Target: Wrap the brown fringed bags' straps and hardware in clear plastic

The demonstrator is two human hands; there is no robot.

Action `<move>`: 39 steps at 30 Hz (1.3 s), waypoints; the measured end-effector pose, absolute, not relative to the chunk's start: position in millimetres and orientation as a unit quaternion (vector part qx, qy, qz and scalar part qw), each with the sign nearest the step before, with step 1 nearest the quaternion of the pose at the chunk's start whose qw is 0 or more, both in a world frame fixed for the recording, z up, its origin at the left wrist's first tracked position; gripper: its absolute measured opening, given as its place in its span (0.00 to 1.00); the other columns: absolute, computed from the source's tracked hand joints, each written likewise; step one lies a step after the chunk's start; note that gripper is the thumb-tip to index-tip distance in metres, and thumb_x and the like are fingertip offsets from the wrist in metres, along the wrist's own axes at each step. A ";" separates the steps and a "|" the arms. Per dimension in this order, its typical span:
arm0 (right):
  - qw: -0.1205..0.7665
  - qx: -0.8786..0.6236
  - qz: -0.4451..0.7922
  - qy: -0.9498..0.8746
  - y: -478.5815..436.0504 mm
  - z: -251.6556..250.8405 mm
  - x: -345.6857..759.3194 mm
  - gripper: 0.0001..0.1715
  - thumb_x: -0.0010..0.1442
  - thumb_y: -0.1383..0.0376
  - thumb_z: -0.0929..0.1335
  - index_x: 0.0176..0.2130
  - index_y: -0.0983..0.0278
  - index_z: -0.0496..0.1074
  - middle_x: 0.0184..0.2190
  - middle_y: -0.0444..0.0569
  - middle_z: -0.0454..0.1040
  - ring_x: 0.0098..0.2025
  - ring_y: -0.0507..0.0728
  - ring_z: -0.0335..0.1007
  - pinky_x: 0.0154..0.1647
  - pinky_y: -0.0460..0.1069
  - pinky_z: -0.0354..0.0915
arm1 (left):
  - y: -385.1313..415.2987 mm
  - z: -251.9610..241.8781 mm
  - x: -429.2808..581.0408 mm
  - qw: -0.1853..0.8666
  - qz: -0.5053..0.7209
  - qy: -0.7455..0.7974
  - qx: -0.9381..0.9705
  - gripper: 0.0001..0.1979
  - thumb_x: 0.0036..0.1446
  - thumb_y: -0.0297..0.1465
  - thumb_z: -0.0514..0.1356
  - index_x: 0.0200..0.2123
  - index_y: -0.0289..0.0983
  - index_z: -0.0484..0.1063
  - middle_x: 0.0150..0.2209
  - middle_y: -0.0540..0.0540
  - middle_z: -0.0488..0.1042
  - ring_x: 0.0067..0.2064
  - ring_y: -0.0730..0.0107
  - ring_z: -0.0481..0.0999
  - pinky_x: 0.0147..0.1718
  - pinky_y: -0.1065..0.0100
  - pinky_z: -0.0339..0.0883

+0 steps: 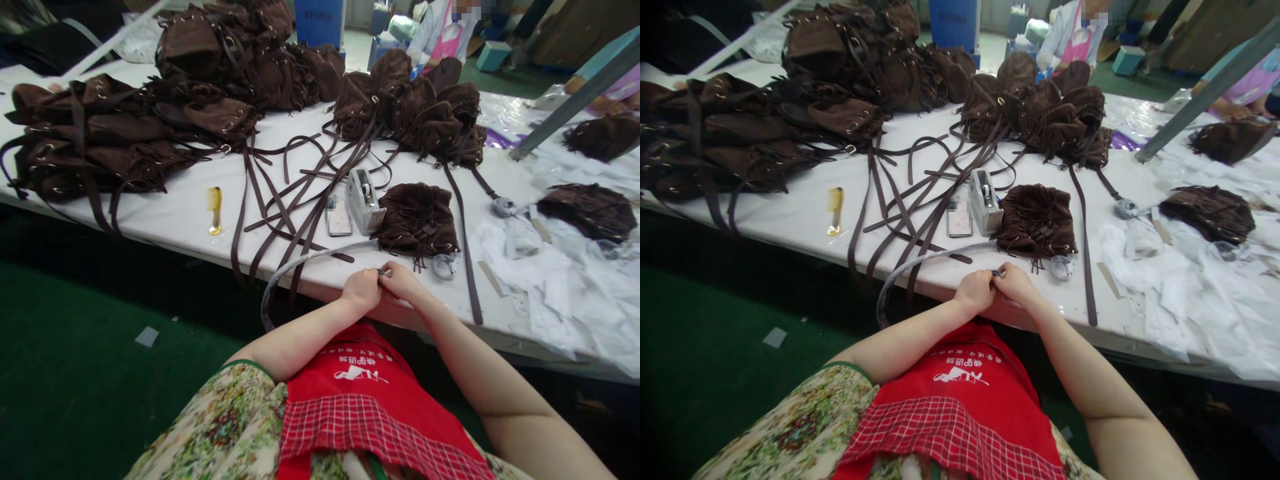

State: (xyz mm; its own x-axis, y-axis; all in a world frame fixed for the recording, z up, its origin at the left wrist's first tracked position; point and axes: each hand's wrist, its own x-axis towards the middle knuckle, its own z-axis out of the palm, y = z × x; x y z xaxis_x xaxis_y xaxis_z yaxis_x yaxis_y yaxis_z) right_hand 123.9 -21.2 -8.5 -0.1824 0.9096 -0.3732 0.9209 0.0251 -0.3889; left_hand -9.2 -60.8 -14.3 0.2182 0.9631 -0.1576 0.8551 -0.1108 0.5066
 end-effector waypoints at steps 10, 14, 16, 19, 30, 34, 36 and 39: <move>0.101 0.466 -0.154 0.865 -6.3 12.5 121.1 0.12 0.56 0.65 0.64 0.40 0.60 0.73 0.30 0.47 0.77 0.32 0.55 0.69 0.28 0.46 0.52 | -66.6 -9.0 -54.7 0.222 0.095 0.545 0.803 0.13 0.60 0.38 0.55 0.46 0.43 0.70 0.42 0.46 0.72 0.42 0.64 0.75 0.41 0.67 0.69; 0.116 0.394 -0.159 0.898 0.1 18.6 123.3 0.12 0.57 0.66 0.63 0.40 0.58 0.75 0.34 0.48 0.78 0.37 0.57 0.71 0.33 0.46 0.55 | -65.3 -7.1 -56.1 0.257 0.093 0.533 0.801 0.11 0.61 0.37 0.53 0.44 0.43 0.71 0.41 0.48 0.75 0.43 0.65 0.75 0.43 0.67 0.68; 0.093 0.419 -0.179 0.885 -1.4 15.5 124.2 0.13 0.57 0.66 0.64 0.41 0.58 0.74 0.34 0.47 0.78 0.37 0.56 0.71 0.34 0.46 0.56 | -66.7 -7.0 -48.8 0.259 0.085 0.552 0.788 0.12 0.61 0.36 0.52 0.45 0.42 0.70 0.40 0.47 0.76 0.42 0.63 0.76 0.41 0.66 0.68; 0.054 0.529 -0.215 0.819 -12.2 3.4 121.8 0.15 0.59 0.60 0.64 0.44 0.63 0.72 0.30 0.49 0.78 0.33 0.56 0.71 0.31 0.46 0.57 | -71.0 -8.6 -33.0 0.249 0.073 0.592 0.763 0.13 0.62 0.35 0.51 0.46 0.40 0.68 0.37 0.44 0.77 0.40 0.60 0.77 0.39 0.64 0.69; 0.057 0.554 -0.170 0.813 -23.9 0.4 111.6 0.14 0.58 0.64 0.62 0.43 0.62 0.70 0.34 0.52 0.78 0.34 0.57 0.71 0.31 0.47 0.56 | -73.1 -17.9 -50.3 0.261 0.139 0.556 0.777 0.15 0.59 0.41 0.55 0.46 0.41 0.71 0.39 0.45 0.74 0.39 0.62 0.75 0.40 0.65 0.68; 0.093 0.448 -0.157 0.875 -7.7 5.1 117.2 0.14 0.58 0.64 0.62 0.43 0.61 0.71 0.33 0.50 0.78 0.34 0.57 0.71 0.31 0.47 0.55 | -66.0 -18.0 -68.3 0.290 0.164 0.524 0.784 0.14 0.59 0.40 0.55 0.44 0.41 0.73 0.37 0.47 0.75 0.38 0.67 0.74 0.41 0.68 0.67; 0.086 0.416 -0.169 0.890 -3.8 -0.1 120.2 0.13 0.59 0.63 0.62 0.43 0.60 0.72 0.34 0.48 0.78 0.34 0.57 0.72 0.32 0.46 0.56 | -62.0 -19.3 -70.0 0.321 0.174 0.523 0.770 0.13 0.59 0.39 0.56 0.43 0.41 0.74 0.35 0.49 0.76 0.37 0.69 0.74 0.39 0.70 0.66; 0.022 0.442 -0.188 0.877 -10.1 -15.5 125.5 0.14 0.62 0.60 0.61 0.44 0.59 0.72 0.34 0.48 0.78 0.35 0.56 0.73 0.34 0.46 0.58 | -58.9 -20.2 -66.7 0.346 0.178 0.547 0.741 0.12 0.57 0.37 0.57 0.42 0.41 0.74 0.33 0.50 0.77 0.34 0.70 0.74 0.36 0.71 0.66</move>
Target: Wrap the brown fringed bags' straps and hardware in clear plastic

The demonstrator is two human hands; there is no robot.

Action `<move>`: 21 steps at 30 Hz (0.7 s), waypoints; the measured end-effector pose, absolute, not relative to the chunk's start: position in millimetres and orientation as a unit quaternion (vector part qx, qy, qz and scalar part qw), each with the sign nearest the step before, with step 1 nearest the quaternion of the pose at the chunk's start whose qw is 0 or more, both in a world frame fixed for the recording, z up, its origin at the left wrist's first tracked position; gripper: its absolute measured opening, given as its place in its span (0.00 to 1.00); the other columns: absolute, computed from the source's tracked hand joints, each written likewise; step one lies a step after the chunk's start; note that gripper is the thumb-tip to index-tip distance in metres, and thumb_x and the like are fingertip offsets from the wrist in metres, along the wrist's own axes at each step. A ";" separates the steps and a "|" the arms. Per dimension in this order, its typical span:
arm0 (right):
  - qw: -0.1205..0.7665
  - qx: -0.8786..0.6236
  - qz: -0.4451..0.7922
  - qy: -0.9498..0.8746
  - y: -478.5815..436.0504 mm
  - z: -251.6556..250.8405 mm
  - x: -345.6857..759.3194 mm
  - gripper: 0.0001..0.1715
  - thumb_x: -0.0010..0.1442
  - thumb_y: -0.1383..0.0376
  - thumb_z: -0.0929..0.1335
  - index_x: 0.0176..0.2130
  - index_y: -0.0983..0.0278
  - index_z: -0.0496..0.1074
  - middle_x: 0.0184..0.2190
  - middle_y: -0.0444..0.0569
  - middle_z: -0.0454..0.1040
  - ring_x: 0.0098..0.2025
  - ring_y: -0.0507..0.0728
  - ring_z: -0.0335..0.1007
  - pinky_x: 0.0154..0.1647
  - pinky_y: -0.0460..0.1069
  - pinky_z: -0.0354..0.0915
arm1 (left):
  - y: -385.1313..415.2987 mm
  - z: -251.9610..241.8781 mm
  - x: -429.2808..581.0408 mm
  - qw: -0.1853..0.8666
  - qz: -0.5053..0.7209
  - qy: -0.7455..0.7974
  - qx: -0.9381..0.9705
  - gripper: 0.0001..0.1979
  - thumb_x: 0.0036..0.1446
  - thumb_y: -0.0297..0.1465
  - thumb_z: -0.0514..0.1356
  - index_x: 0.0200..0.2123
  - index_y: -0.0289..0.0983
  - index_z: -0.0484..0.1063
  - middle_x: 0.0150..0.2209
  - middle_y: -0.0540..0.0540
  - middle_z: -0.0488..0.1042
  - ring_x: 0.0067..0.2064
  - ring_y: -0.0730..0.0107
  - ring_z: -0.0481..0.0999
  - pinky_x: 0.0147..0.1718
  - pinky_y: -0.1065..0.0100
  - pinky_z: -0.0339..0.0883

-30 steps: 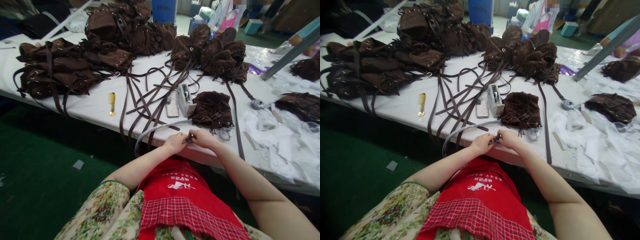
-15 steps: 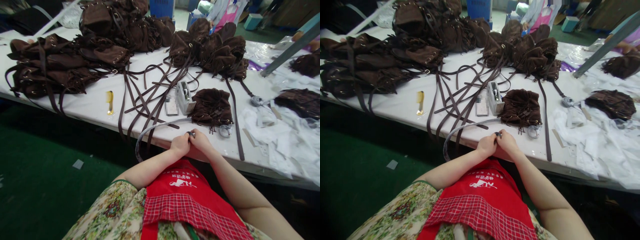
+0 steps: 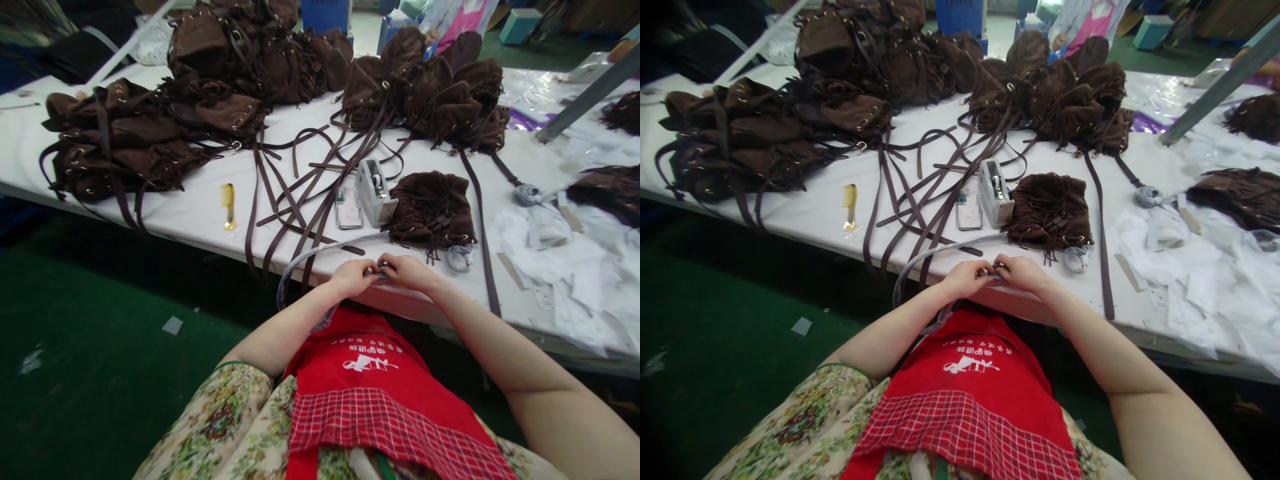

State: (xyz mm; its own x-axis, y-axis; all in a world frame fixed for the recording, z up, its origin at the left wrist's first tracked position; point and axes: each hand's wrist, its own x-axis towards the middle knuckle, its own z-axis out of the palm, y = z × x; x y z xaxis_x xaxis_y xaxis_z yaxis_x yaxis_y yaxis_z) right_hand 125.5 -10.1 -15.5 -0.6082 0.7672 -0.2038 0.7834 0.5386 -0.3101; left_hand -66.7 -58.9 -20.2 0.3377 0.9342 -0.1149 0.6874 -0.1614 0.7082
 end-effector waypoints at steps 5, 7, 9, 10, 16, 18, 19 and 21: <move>-0.109 0.569 -0.159 0.799 -38.3 -33.9 125.6 0.19 0.63 0.56 0.61 0.48 0.62 0.70 0.34 0.49 0.78 0.36 0.57 0.73 0.36 0.48 0.62 | -63.5 -18.3 -57.9 0.351 0.182 0.572 0.719 0.11 0.56 0.35 0.58 0.40 0.40 0.76 0.34 0.49 0.78 0.34 0.69 0.75 0.36 0.71 0.67; -0.103 0.582 -0.146 0.793 -48.0 -31.4 119.9 0.17 0.63 0.57 0.61 0.44 0.62 0.72 0.37 0.50 0.78 0.38 0.57 0.73 0.38 0.48 0.62 | -66.4 -18.7 -54.9 0.347 0.182 0.578 0.716 0.10 0.56 0.35 0.57 0.39 0.40 0.76 0.34 0.48 0.78 0.34 0.68 0.75 0.36 0.71 0.67; -0.075 0.589 -0.116 0.796 -55.7 -24.6 112.8 0.17 0.65 0.59 0.59 0.43 0.62 0.72 0.40 0.52 0.77 0.40 0.58 0.73 0.39 0.48 0.62 | -68.6 -20.0 -52.4 0.334 0.181 0.581 0.719 0.10 0.56 0.35 0.57 0.39 0.40 0.76 0.34 0.48 0.79 0.34 0.68 0.75 0.35 0.70 0.67; -0.054 0.592 -0.097 0.799 -58.8 -20.5 109.7 0.18 0.66 0.59 0.58 0.45 0.62 0.72 0.41 0.53 0.77 0.40 0.58 0.73 0.38 0.48 0.62 | -69.4 -20.7 -51.4 0.328 0.179 0.583 0.722 0.11 0.57 0.36 0.56 0.38 0.40 0.76 0.34 0.48 0.79 0.34 0.67 0.75 0.35 0.70 0.67; 0.083 0.574 -0.065 0.812 -62.2 -4.9 104.8 0.24 0.68 0.58 0.52 0.57 0.61 0.62 0.39 0.55 0.77 0.36 0.59 0.74 0.32 0.48 0.61 | -70.7 -20.1 -56.0 0.305 0.173 0.557 0.753 0.12 0.58 0.36 0.55 0.43 0.41 0.73 0.36 0.49 0.78 0.36 0.67 0.75 0.37 0.69 0.68; 0.103 0.554 -0.073 0.823 -57.3 -4.0 107.3 0.23 0.68 0.58 0.53 0.57 0.59 0.63 0.41 0.54 0.77 0.37 0.58 0.74 0.33 0.48 0.61 | -69.6 -16.9 -62.4 0.280 0.168 0.539 0.776 0.15 0.58 0.36 0.55 0.47 0.41 0.71 0.39 0.48 0.77 0.39 0.66 0.75 0.40 0.68 0.68; 0.106 0.540 -0.076 0.831 -53.9 -3.9 108.9 0.23 0.68 0.59 0.53 0.57 0.59 0.63 0.41 0.54 0.77 0.37 0.58 0.74 0.33 0.48 0.61 | -68.6 -15.0 -66.1 0.265 0.159 0.530 0.790 0.15 0.58 0.36 0.55 0.49 0.41 0.70 0.41 0.48 0.76 0.41 0.66 0.75 0.42 0.67 0.68; 0.103 0.501 -0.084 0.855 -45.4 -3.6 113.1 0.22 0.67 0.61 0.55 0.57 0.57 0.64 0.42 0.53 0.77 0.38 0.58 0.74 0.34 0.48 0.61 | -65.7 -11.3 -73.1 0.242 0.129 0.510 0.815 0.15 0.59 0.37 0.55 0.49 0.42 0.70 0.42 0.47 0.74 0.43 0.65 0.74 0.44 0.66 0.67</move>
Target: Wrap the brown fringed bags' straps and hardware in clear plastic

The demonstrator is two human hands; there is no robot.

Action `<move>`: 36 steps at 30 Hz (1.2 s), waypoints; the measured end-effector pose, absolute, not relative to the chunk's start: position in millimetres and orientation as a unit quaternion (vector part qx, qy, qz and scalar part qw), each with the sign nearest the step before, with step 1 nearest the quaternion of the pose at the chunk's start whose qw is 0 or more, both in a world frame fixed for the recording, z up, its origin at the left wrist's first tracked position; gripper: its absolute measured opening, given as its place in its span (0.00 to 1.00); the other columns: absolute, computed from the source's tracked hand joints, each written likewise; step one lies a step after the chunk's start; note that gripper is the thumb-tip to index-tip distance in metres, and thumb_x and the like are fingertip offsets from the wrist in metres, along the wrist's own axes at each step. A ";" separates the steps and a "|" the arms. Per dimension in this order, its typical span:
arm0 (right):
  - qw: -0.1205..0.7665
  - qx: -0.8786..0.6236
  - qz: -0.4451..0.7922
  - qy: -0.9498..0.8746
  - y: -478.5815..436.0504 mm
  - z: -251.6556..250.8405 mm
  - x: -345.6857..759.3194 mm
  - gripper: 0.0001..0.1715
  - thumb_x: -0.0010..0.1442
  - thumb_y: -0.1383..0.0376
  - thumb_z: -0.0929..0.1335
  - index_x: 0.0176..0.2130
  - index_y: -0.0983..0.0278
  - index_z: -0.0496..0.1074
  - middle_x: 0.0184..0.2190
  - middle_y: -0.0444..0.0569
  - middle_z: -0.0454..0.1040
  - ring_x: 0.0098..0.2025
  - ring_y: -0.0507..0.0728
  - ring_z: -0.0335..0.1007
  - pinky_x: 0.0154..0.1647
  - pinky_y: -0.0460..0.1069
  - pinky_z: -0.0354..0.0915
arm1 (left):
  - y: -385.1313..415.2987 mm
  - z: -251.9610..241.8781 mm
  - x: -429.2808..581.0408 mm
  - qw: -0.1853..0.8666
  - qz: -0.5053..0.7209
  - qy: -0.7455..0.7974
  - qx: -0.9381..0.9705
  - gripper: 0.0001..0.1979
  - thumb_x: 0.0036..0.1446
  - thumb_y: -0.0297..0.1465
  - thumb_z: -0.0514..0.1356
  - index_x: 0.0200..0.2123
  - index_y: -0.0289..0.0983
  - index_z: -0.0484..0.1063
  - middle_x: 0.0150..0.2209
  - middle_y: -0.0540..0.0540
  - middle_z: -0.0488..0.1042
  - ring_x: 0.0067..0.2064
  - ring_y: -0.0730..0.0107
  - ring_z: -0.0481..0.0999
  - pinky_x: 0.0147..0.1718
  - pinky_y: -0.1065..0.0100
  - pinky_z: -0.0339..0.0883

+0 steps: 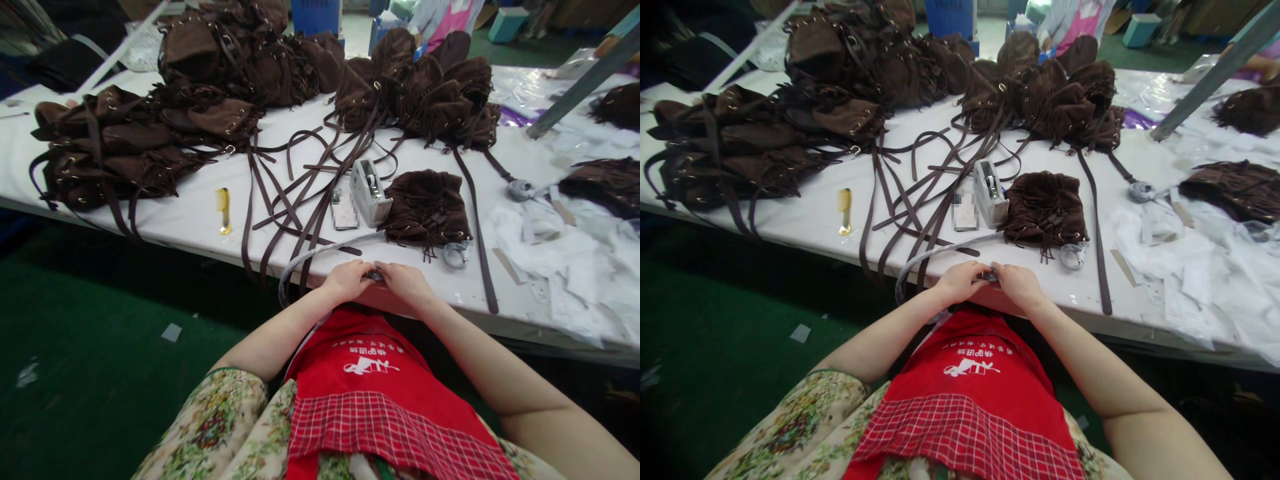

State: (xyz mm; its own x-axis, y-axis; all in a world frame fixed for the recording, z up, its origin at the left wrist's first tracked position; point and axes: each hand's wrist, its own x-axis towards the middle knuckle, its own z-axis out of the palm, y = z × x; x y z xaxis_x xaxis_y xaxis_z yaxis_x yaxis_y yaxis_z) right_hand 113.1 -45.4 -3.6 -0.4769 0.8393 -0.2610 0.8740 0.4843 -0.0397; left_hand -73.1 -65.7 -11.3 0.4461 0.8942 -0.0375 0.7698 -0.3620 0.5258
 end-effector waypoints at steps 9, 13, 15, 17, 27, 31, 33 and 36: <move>0.010 0.489 -0.189 0.851 -22.2 -5.8 123.6 0.23 0.63 0.57 0.61 0.55 0.58 0.68 0.38 0.49 0.79 0.39 0.58 0.74 0.38 0.47 0.62 | -68.1 -14.2 -52.4 0.251 0.120 0.534 0.798 0.10 0.59 0.35 0.54 0.40 0.37 0.72 0.39 0.43 0.75 0.42 0.61 0.74 0.43 0.64 0.68; -0.026 0.613 -0.179 0.769 -42.8 -13.5 111.6 0.23 0.63 0.57 0.61 0.52 0.63 0.71 0.38 0.54 0.79 0.38 0.60 0.74 0.38 0.49 0.64 | -79.9 -19.7 -30.3 0.251 0.129 0.611 0.739 0.11 0.61 0.32 0.51 0.41 0.35 0.70 0.39 0.39 0.74 0.40 0.58 0.75 0.40 0.60 0.69; -0.048 0.628 -0.184 0.754 -50.4 -16.9 107.2 0.22 0.63 0.59 0.60 0.53 0.61 0.71 0.44 0.53 0.78 0.42 0.60 0.74 0.41 0.50 0.64 | -83.2 -21.0 -26.4 0.250 0.135 0.621 0.731 0.11 0.61 0.31 0.51 0.43 0.35 0.69 0.39 0.40 0.74 0.40 0.59 0.75 0.41 0.61 0.69; -0.056 0.628 -0.197 0.751 -52.1 -17.8 106.2 0.23 0.62 0.60 0.60 0.54 0.60 0.70 0.46 0.52 0.77 0.45 0.60 0.73 0.43 0.50 0.65 | -84.5 -21.7 -29.0 0.255 0.144 0.607 0.738 0.10 0.60 0.31 0.52 0.43 0.37 0.69 0.41 0.42 0.74 0.41 0.62 0.74 0.43 0.63 0.68; 0.029 0.427 -0.236 0.872 -13.1 -4.5 122.4 0.22 0.57 0.67 0.63 0.48 0.51 0.75 0.44 0.43 0.79 0.43 0.58 0.73 0.44 0.49 0.63 | -75.2 -16.9 -72.3 0.346 0.181 0.513 0.764 0.13 0.56 0.32 0.57 0.45 0.41 0.72 0.39 0.50 0.76 0.39 0.69 0.74 0.43 0.70 0.67; 0.006 0.400 -0.289 0.870 -6.2 -7.3 127.9 0.22 0.58 0.67 0.63 0.49 0.54 0.74 0.43 0.43 0.78 0.43 0.56 0.73 0.43 0.47 0.62 | -72.0 -14.6 -67.9 0.353 0.169 0.527 0.754 0.10 0.56 0.31 0.57 0.41 0.40 0.74 0.37 0.49 0.77 0.38 0.68 0.74 0.42 0.69 0.67; -0.023 0.459 -0.285 0.841 -12.1 -10.3 127.7 0.21 0.58 0.63 0.63 0.51 0.59 0.73 0.38 0.47 0.79 0.38 0.56 0.74 0.39 0.46 0.63 | -74.1 -15.6 -59.0 0.343 0.175 0.549 0.741 0.09 0.55 0.32 0.57 0.39 0.39 0.73 0.36 0.48 0.77 0.37 0.66 0.75 0.41 0.68 0.68; -0.056 0.575 -0.238 0.781 -29.6 -16.6 122.1 0.22 0.59 0.56 0.64 0.50 0.63 0.73 0.32 0.50 0.79 0.33 0.57 0.73 0.33 0.47 0.62 | -80.9 -19.6 -41.5 0.326 0.207 0.581 0.717 0.08 0.56 0.31 0.56 0.37 0.37 0.72 0.35 0.45 0.77 0.36 0.65 0.75 0.39 0.67 0.68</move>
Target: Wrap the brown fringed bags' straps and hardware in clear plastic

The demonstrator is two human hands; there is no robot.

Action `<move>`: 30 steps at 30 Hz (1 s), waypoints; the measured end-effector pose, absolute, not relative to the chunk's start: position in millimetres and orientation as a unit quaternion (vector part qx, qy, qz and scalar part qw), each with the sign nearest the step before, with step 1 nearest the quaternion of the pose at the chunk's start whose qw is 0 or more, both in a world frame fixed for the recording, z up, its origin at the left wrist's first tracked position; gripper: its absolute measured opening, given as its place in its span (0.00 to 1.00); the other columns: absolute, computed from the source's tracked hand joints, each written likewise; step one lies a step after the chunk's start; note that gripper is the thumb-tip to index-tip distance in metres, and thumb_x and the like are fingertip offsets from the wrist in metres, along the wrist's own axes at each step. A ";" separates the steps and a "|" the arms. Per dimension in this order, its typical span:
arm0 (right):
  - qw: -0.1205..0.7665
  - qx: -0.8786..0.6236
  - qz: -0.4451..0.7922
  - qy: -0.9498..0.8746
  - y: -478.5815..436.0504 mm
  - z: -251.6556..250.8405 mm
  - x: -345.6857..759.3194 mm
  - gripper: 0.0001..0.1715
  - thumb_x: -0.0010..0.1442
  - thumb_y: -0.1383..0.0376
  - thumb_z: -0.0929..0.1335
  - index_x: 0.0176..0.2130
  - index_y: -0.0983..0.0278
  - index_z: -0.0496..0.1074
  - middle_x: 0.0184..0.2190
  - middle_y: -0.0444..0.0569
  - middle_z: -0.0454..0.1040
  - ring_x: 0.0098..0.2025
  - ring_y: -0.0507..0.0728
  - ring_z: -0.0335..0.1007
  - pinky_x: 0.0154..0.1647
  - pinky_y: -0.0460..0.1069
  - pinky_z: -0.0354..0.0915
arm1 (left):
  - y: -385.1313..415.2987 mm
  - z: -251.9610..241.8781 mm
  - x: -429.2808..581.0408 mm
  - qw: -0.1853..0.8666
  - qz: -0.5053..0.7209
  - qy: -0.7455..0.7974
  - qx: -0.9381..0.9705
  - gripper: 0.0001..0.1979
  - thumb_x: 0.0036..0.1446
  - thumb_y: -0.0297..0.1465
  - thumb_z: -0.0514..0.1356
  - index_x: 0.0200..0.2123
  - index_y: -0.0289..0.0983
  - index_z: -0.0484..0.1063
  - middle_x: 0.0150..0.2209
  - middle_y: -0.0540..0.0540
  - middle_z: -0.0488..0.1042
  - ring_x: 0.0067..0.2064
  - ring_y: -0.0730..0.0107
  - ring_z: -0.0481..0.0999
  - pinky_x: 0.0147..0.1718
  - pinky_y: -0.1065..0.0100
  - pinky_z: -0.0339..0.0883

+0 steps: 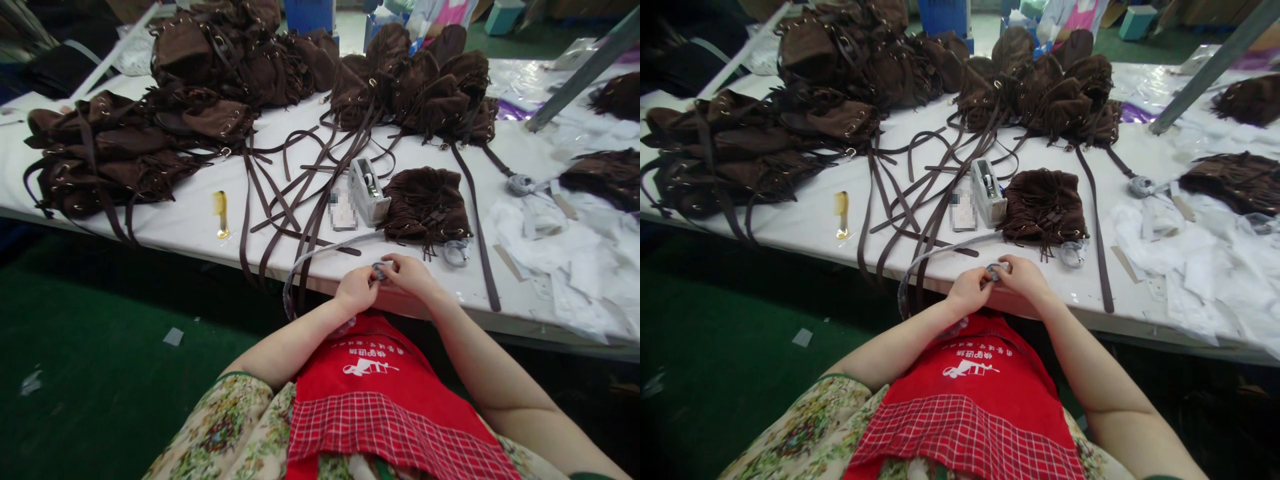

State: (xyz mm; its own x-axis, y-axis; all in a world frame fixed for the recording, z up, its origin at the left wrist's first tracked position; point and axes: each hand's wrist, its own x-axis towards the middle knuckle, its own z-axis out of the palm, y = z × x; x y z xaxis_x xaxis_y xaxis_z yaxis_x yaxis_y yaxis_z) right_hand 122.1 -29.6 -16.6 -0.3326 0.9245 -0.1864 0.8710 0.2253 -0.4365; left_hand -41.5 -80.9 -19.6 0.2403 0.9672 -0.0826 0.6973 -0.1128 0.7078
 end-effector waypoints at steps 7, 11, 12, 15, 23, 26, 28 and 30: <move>0.095 -0.614 0.240 -0.746 -44.4 -26.5 113.1 0.20 0.58 0.63 0.63 0.50 0.59 0.73 0.41 0.49 0.79 0.40 0.57 0.74 0.38 0.47 0.64 | -87.8 -29.3 -30.7 0.348 0.252 0.579 0.693 0.09 0.57 0.32 0.55 0.41 0.38 0.71 0.34 0.47 0.77 0.34 0.67 0.75 0.38 0.67 0.69; 0.047 -0.541 0.249 -0.802 -28.4 -19.0 119.9 0.20 0.58 0.64 0.63 0.49 0.57 0.74 0.41 0.47 0.79 0.40 0.57 0.73 0.40 0.47 0.64 | -82.5 -26.9 -49.9 0.403 0.223 0.557 0.691 0.16 0.56 0.33 0.57 0.48 0.40 0.69 0.34 0.50 0.78 0.34 0.70 0.76 0.36 0.71 0.69; 0.035 -0.516 0.247 -0.819 -23.7 -16.1 121.2 0.20 0.58 0.64 0.63 0.48 0.56 0.74 0.42 0.47 0.79 0.41 0.57 0.73 0.41 0.48 0.63 | -80.9 -24.8 -54.7 0.408 0.211 0.553 0.696 0.16 0.56 0.33 0.57 0.49 0.40 0.69 0.33 0.51 0.78 0.34 0.71 0.75 0.36 0.71 0.68; -0.004 -0.422 0.247 -0.872 -9.1 -7.7 123.0 0.19 0.58 0.65 0.63 0.47 0.56 0.75 0.43 0.47 0.78 0.44 0.58 0.72 0.44 0.48 0.62 | -76.3 -16.2 -65.4 0.395 0.167 0.534 0.729 0.15 0.56 0.34 0.57 0.47 0.42 0.71 0.34 0.51 0.77 0.34 0.70 0.75 0.37 0.71 0.68; -0.024 -0.469 0.226 -0.853 -10.8 -0.2 119.4 0.18 0.58 0.61 0.64 0.47 0.60 0.73 0.37 0.49 0.78 0.38 0.57 0.72 0.38 0.47 0.62 | -77.0 -10.6 -53.3 0.314 0.124 0.554 0.761 0.11 0.58 0.32 0.54 0.43 0.40 0.72 0.38 0.46 0.78 0.40 0.63 0.76 0.41 0.66 0.68; 0.002 -0.584 0.191 -0.789 -34.4 -5.7 113.2 0.21 0.60 0.56 0.63 0.49 0.63 0.70 0.35 0.53 0.78 0.35 0.59 0.73 0.33 0.48 0.60 | -83.3 -15.5 -40.7 0.294 0.134 0.583 0.745 0.11 0.59 0.30 0.52 0.42 0.38 0.71 0.38 0.44 0.77 0.40 0.61 0.76 0.41 0.65 0.69; 0.019 -0.620 0.188 -0.761 -47.3 -9.7 108.2 0.20 0.61 0.58 0.61 0.50 0.62 0.69 0.36 0.53 0.78 0.36 0.59 0.73 0.33 0.48 0.60 | -86.2 -16.9 -35.1 0.284 0.133 0.599 0.737 0.11 0.60 0.29 0.50 0.43 0.37 0.69 0.38 0.42 0.77 0.39 0.61 0.77 0.41 0.64 0.69; 0.030 -0.637 0.193 -0.746 -53.2 -12.0 104.6 0.19 0.60 0.61 0.61 0.50 0.60 0.68 0.37 0.52 0.79 0.37 0.59 0.73 0.32 0.48 0.59 | -87.4 -16.6 -33.7 0.284 0.131 0.601 0.735 0.11 0.61 0.29 0.50 0.44 0.37 0.68 0.38 0.41 0.77 0.39 0.60 0.77 0.41 0.63 0.69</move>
State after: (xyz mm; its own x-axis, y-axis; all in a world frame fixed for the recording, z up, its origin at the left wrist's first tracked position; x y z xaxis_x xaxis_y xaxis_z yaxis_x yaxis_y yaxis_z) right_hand 104.6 -53.2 -12.0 -0.1867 0.9616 -0.2013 0.9383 0.1138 -0.3266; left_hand -33.7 -87.4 -16.6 0.2430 0.9584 -0.1495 0.8099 -0.1156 0.5751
